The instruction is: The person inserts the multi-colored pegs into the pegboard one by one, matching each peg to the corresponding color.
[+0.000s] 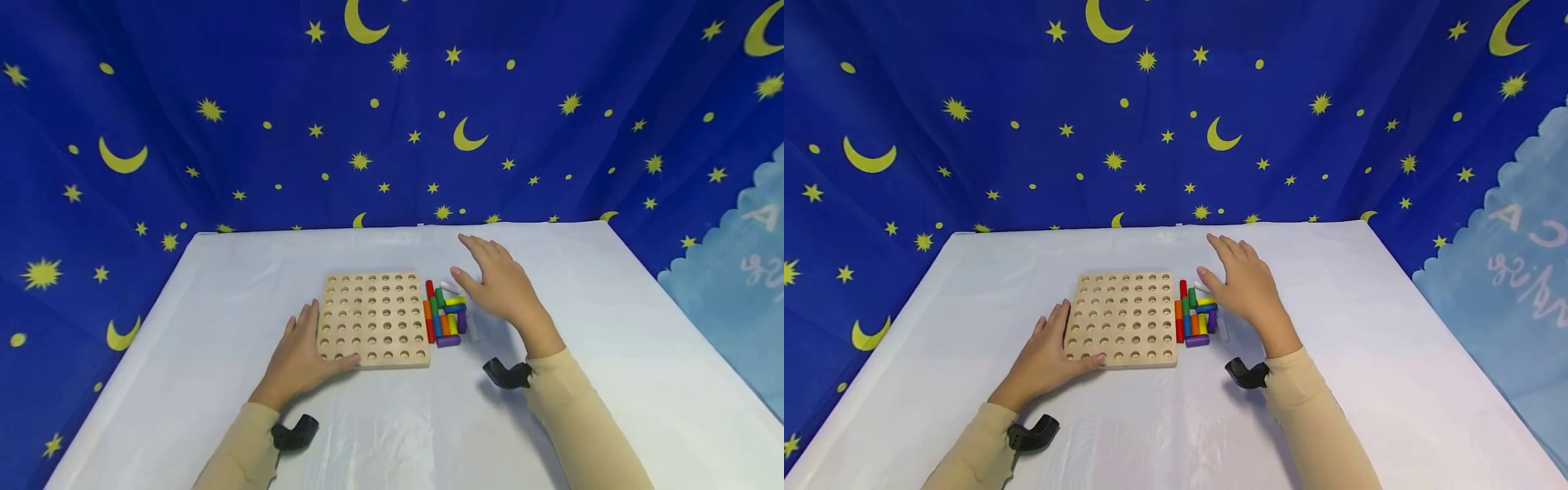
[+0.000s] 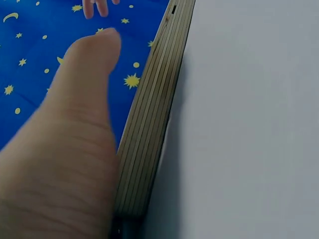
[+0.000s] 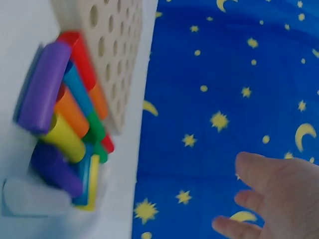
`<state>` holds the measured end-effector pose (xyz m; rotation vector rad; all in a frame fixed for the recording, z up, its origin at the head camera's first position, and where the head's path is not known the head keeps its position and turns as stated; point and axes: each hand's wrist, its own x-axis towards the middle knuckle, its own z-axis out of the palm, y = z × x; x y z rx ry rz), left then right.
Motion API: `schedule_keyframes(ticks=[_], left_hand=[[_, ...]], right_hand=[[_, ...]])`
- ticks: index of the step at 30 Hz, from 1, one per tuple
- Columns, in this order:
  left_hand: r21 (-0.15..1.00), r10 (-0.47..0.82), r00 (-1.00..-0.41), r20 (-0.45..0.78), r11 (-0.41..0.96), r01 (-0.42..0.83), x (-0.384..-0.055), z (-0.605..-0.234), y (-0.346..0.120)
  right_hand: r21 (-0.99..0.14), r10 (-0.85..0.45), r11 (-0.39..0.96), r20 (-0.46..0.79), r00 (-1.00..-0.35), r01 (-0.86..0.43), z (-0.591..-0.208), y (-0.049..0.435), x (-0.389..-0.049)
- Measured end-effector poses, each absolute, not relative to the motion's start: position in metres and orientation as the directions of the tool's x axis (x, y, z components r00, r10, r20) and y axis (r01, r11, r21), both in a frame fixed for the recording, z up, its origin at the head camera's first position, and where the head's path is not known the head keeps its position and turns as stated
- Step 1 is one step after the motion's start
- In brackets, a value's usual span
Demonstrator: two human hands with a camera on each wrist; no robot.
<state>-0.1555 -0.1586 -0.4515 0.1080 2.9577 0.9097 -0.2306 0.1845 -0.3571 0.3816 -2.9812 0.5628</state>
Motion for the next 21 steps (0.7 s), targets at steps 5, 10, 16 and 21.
schedule_keyframes(ticks=[5, 10, 16, 21], left_hand=[[0.542, 0.136, -0.991, -0.001, 0.832, 0.114, -0.154, -0.451, -0.157], [0.520, 0.152, -0.988, 0.030, 0.842, 0.146, -0.155, -0.452, -0.157], [0.506, 0.142, -0.989, 0.033, 0.851, 0.139, -0.155, -0.454, -0.156], [0.509, 0.128, -0.991, 0.025, 0.852, 0.123, -0.155, -0.455, -0.154]], right_hand=[[-0.433, -0.265, 0.864, 0.044, -0.963, -0.258, -0.370, 0.191, -0.247], [-0.472, -0.319, 0.839, -0.027, -0.947, -0.269, -0.383, 0.192, -0.265], [-0.461, -0.373, 0.840, -0.106, -0.922, -0.286, -0.392, 0.191, -0.280], [-0.453, -0.368, 0.853, -0.172, -0.914, -0.258, -0.397, 0.188, -0.288]])
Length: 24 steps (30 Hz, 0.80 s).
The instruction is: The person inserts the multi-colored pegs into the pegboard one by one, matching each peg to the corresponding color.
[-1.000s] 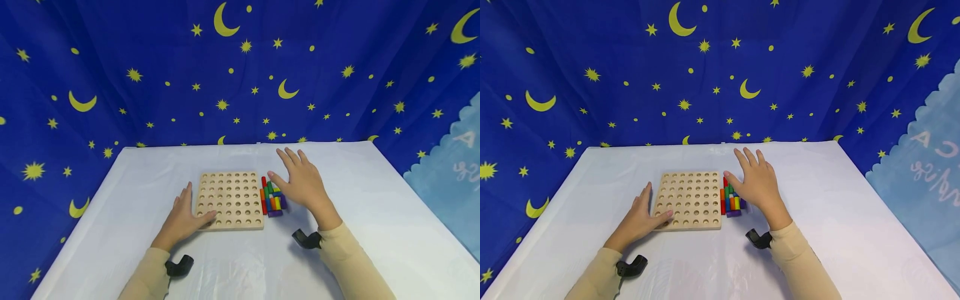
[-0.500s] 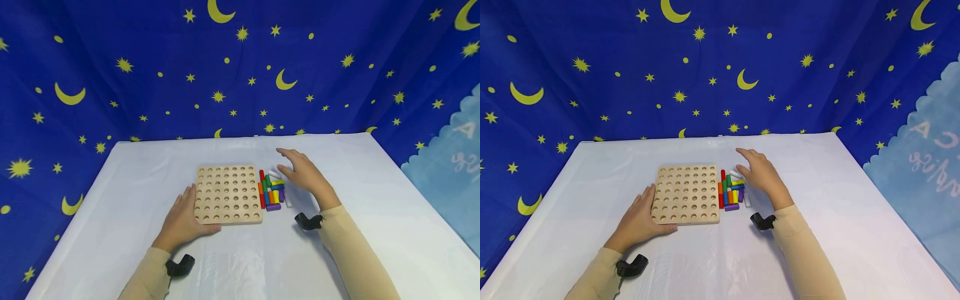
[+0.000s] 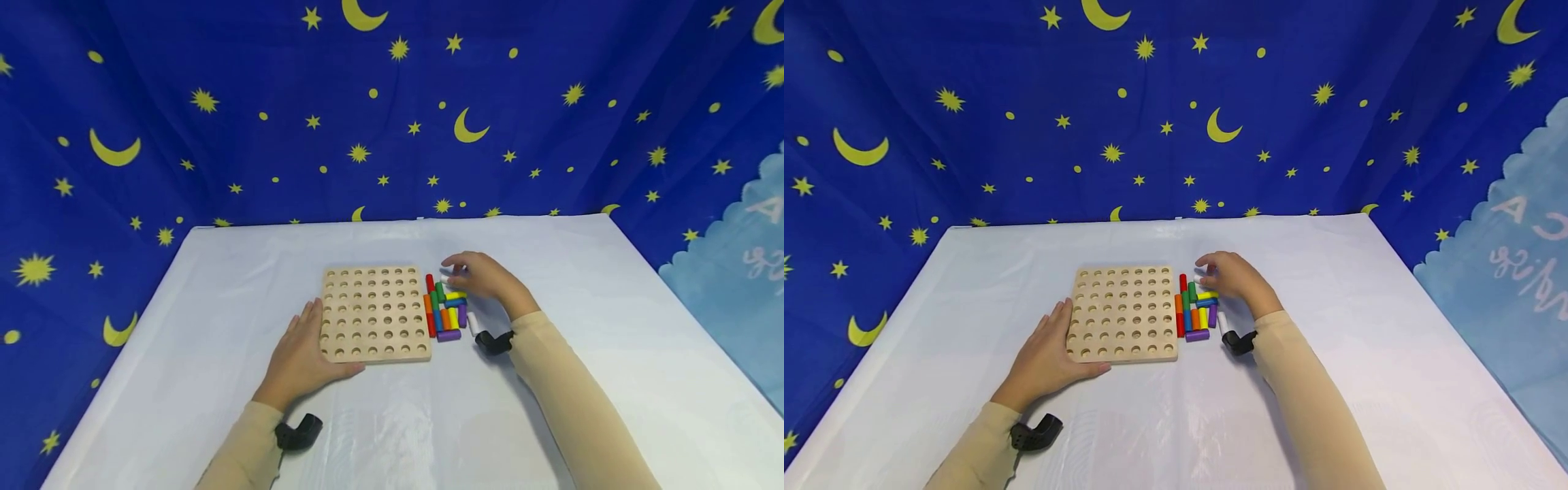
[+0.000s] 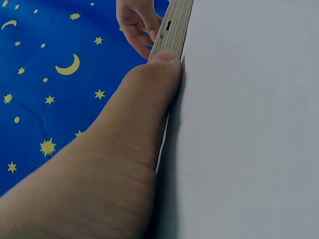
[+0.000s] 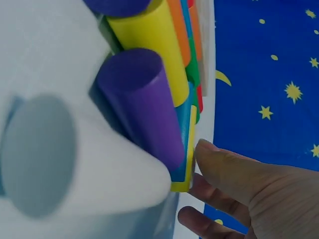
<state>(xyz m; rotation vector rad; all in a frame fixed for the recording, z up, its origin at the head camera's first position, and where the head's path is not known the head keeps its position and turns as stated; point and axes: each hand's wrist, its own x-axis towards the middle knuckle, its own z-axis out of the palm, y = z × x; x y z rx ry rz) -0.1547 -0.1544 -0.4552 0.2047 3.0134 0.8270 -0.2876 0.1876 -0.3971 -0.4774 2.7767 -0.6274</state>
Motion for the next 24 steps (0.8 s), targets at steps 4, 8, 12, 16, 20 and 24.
schedule_keyframes(ticks=[4, 8, 12, 16, 20, 24], left_hand=[[0.510, 0.121, -0.992, 0.017, 0.853, 0.113, -0.155, -0.456, -0.154], [0.509, 0.117, -0.993, 0.017, 0.854, 0.109, -0.155, -0.455, -0.153], [0.511, 0.119, -0.993, 0.025, 0.852, 0.115, -0.155, -0.454, -0.152], [0.509, 0.122, -0.992, 0.030, 0.853, 0.120, -0.154, -0.454, -0.152], [0.501, 0.120, -0.992, 0.029, 0.857, 0.118, -0.155, -0.454, -0.152], [0.500, 0.119, -0.992, 0.030, 0.858, 0.118, -0.155, -0.455, -0.152]], right_hand=[[-0.435, -0.355, 0.869, -0.220, -0.908, -0.235, -0.398, 0.183, -0.292], [-0.413, -0.350, 0.881, -0.236, -0.907, -0.232, -0.400, 0.180, -0.294], [-0.438, -0.353, 0.868, -0.213, -0.911, -0.234, -0.401, 0.181, -0.295], [-0.510, -0.372, 0.825, -0.165, -0.913, -0.244, -0.400, 0.181, -0.296], [-0.584, -0.370, 0.777, -0.121, -0.921, -0.236, -0.398, 0.176, -0.298], [-0.659, -0.362, 0.715, -0.064, -0.930, -0.233, -0.397, 0.166, -0.302]])
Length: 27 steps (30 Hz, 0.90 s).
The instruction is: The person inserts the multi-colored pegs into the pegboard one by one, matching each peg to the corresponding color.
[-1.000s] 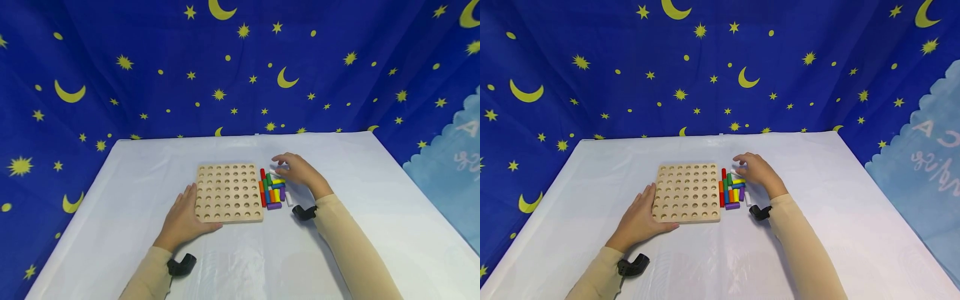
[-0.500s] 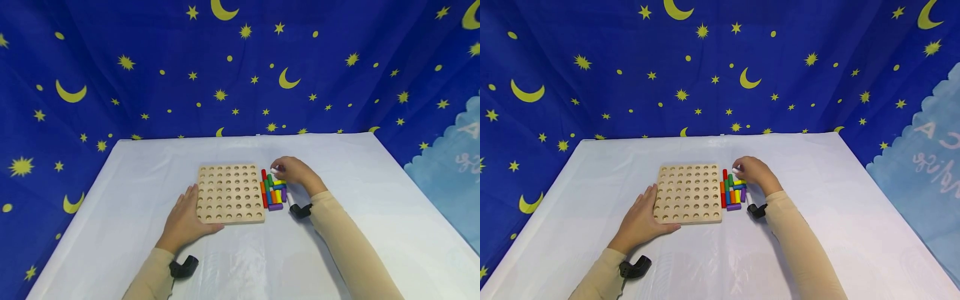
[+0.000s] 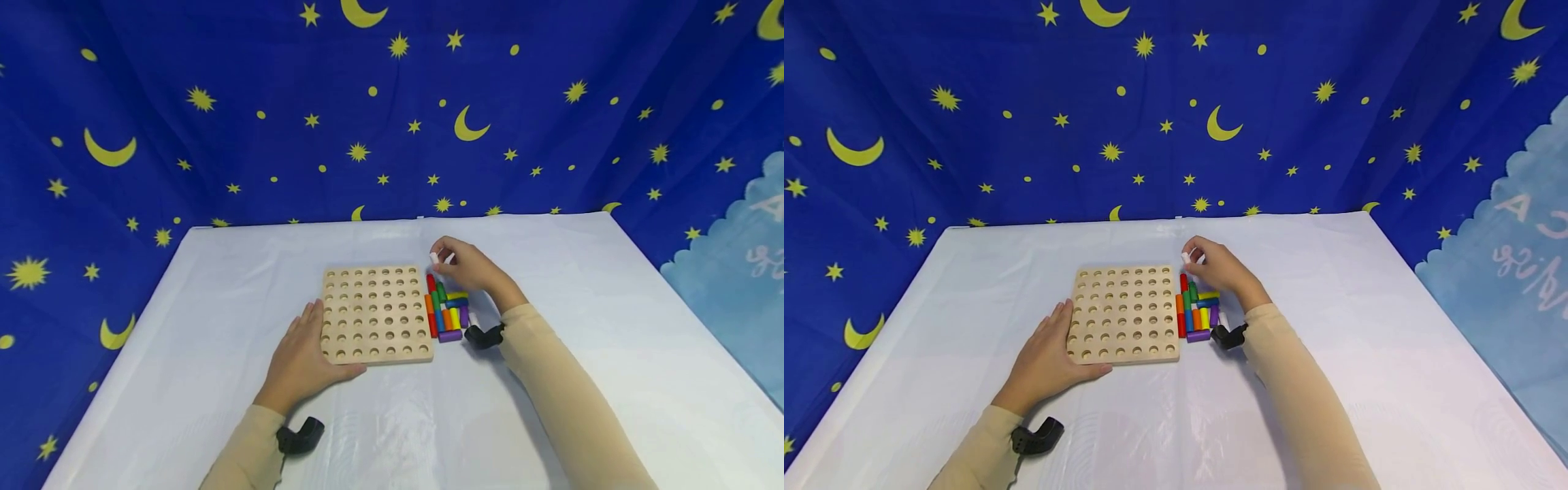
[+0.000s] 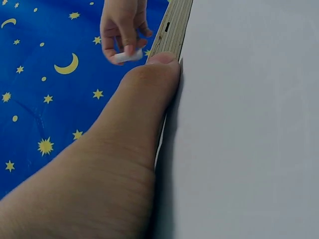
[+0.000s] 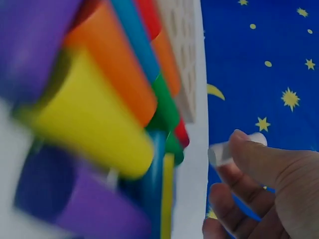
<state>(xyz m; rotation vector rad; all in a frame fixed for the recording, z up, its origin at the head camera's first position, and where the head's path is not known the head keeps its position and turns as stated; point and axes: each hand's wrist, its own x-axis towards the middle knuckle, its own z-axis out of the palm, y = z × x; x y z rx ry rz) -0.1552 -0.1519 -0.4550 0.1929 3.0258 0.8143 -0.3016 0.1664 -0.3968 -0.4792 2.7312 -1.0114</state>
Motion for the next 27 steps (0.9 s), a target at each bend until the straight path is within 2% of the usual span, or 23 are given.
schedule_keyframes(ticks=[5, 9, 15, 27], left_hand=[[0.507, 0.120, -0.992, 0.040, 0.853, 0.124, -0.154, -0.455, -0.151], [0.509, 0.120, -0.992, 0.046, 0.852, 0.127, -0.153, -0.455, -0.150], [0.502, 0.116, -0.993, 0.036, 0.857, 0.119, -0.153, -0.455, -0.150], [0.499, 0.113, -0.993, 0.018, 0.860, 0.106, -0.155, -0.454, -0.149]], right_hand=[[-0.708, -0.377, 0.657, -0.009, -0.926, -0.260, -0.396, 0.148, -0.305], [-0.714, -0.376, 0.652, -0.015, -0.927, -0.253, -0.396, 0.132, -0.307], [-0.686, -0.360, 0.688, -0.041, -0.932, -0.236, -0.395, 0.113, -0.309], [-0.589, -0.369, 0.755, -0.019, -0.929, -0.288, -0.390, 0.101, -0.306]])
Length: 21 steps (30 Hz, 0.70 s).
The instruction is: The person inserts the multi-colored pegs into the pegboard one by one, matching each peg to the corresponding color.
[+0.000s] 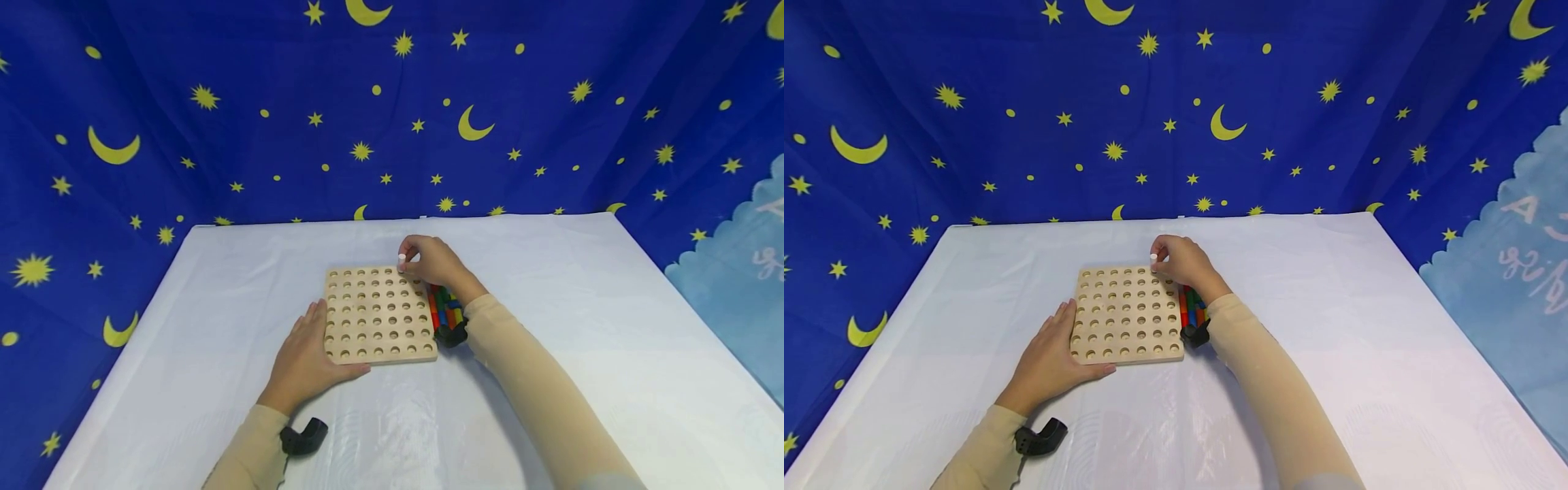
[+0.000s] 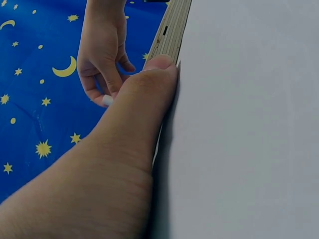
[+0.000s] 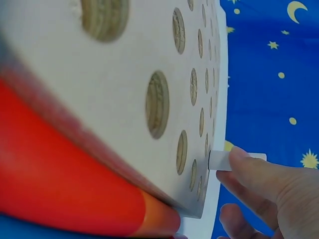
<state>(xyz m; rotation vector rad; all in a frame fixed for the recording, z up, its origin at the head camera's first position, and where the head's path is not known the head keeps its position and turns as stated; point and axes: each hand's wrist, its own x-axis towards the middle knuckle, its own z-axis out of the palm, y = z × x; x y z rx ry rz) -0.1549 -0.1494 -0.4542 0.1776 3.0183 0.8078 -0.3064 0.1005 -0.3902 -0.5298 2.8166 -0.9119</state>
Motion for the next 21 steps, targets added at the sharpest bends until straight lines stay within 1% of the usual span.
schedule_keyframes(ticks=[11, 21], left_hand=[[0.504, 0.115, -0.993, 0.021, 0.857, 0.110, -0.1545, -0.4530, -0.1495], [0.509, 0.118, -0.993, 0.017, 0.854, 0.111, -0.1540, -0.4529, -0.1502]], right_hand=[[-0.505, -0.372, 0.804, -0.013, -0.928, -0.315, -0.3856, 0.0987, -0.3046], [-0.504, -0.382, 0.802, -0.024, -0.924, -0.319, -0.3916, 0.0987, -0.3053]])
